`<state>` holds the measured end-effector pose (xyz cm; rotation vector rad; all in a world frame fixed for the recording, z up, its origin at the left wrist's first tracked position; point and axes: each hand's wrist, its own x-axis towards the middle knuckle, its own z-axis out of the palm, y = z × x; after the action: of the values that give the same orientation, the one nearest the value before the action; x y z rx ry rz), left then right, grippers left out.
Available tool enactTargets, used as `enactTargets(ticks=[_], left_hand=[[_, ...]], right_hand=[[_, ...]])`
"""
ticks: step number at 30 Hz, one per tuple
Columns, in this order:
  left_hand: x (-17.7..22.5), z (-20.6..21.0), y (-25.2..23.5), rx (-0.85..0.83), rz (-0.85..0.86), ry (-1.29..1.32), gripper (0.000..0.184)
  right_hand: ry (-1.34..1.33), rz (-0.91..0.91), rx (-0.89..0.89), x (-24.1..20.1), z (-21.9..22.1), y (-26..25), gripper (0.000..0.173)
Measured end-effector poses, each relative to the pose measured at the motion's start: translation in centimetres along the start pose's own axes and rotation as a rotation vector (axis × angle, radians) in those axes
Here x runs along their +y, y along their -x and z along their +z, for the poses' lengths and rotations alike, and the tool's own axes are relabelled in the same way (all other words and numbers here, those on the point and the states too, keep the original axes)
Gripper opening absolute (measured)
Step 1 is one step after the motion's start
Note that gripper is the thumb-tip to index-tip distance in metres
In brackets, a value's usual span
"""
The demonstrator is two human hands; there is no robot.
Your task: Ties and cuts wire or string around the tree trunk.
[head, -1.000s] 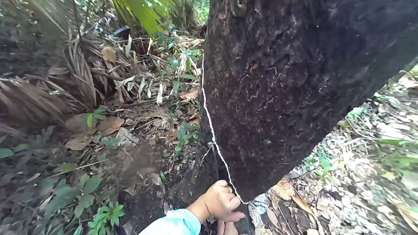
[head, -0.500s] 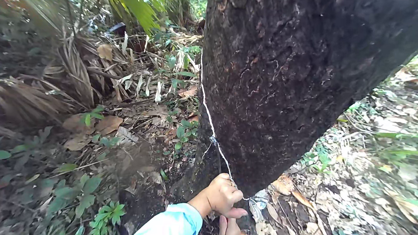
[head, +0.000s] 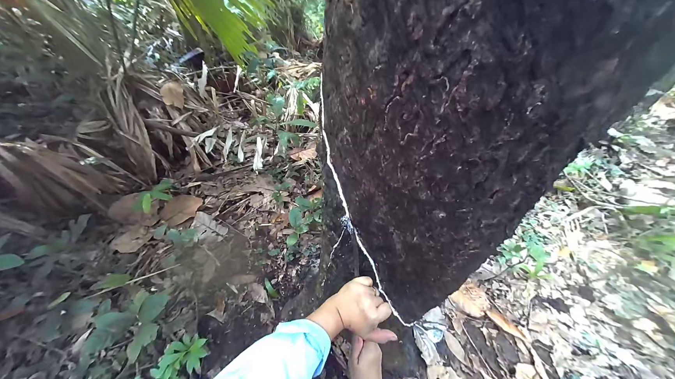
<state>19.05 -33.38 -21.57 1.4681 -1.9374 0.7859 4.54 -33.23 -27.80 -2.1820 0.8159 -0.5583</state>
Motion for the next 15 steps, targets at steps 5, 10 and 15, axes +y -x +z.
enactTargets(ticks=[5,10,15], left_hand=[[-0.8,0.3,-0.6,0.017,0.002,-0.063,0.057],[-0.8,0.9,-1.3,0.025,-0.044,-0.119,0.055],[-1.7,-0.5,-4.4,0.254,-0.237,-0.313,0.049]], right_hand=[[-0.017,-0.105,0.034,0.9,0.2,-1.9,0.038],[0.073,-0.165,0.023,2.3,-0.9,-3.6,0.036],[0.148,-0.451,0.138,1.3,-3.6,-8.8,0.044]])
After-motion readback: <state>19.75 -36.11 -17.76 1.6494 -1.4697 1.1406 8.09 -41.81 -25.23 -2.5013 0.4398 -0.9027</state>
